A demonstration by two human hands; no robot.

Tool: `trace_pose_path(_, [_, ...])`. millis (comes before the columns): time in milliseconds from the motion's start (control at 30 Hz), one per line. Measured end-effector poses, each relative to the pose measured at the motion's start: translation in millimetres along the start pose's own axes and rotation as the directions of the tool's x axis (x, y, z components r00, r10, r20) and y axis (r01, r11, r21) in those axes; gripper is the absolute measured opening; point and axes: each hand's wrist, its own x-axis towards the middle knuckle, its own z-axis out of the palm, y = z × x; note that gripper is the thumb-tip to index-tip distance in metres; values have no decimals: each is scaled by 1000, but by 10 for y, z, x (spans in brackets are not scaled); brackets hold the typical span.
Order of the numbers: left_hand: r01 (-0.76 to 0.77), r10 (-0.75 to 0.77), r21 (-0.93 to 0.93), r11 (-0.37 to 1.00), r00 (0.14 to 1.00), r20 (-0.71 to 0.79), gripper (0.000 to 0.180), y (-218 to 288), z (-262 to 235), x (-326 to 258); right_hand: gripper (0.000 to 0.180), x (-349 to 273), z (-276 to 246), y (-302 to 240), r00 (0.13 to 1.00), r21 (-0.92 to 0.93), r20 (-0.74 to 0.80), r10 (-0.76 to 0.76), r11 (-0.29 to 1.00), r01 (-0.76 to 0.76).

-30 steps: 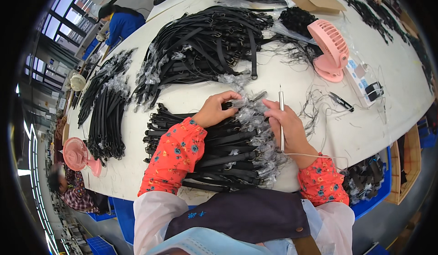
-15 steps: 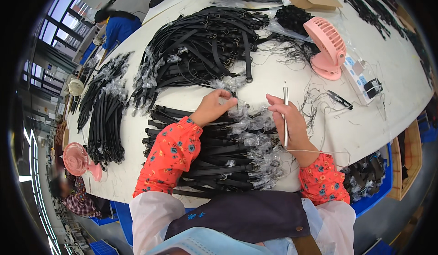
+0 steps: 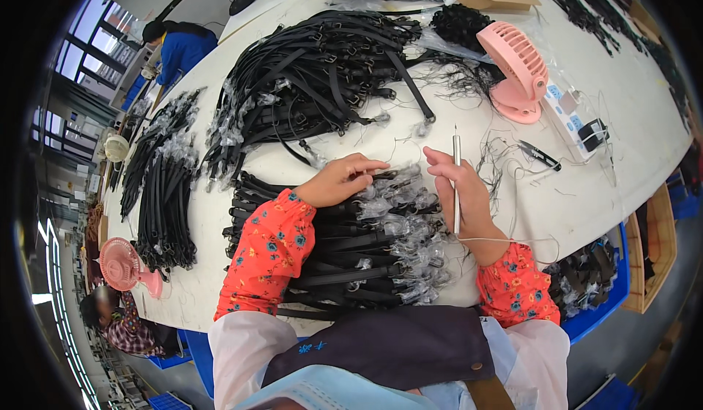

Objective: The person uses a metal tool to attach metal buckles to black leather straps at a workbench. They repeatedly pick up a strap, position the buckle, and use the tool to secure it before placing the finished item aside. The workspace contains piles of straps and loose threads.

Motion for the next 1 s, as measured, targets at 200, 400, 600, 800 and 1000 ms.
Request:
trace_pose_path(200, [-70,142,365,928,975,-173,36,205,-60,-224,18,-36,-8,58,1000,-11,12,19,1000,-19])
trace_pose_path(400, [126,314,897,424,908,-276,40,163,-616,-526,18,-48,38,80,999,12,41,16,1000,-16])
trace_pose_path(600, [-82,65,975,209,995,70,16,-53,-1064,-595,16,-27,8,61,999,-25,38,13,1000,-12])
trace_pose_path(800, [86,125,992,-90,989,-74,28,165,-1946,-944,16,-34,6,63,999,-15,32,38,999,-37])
trace_pose_path(1000, [526,-307,837,151,830,-466,26,-114,-2126,-1352,20,-23,25,93,1000,-11,16,9,1000,-8])
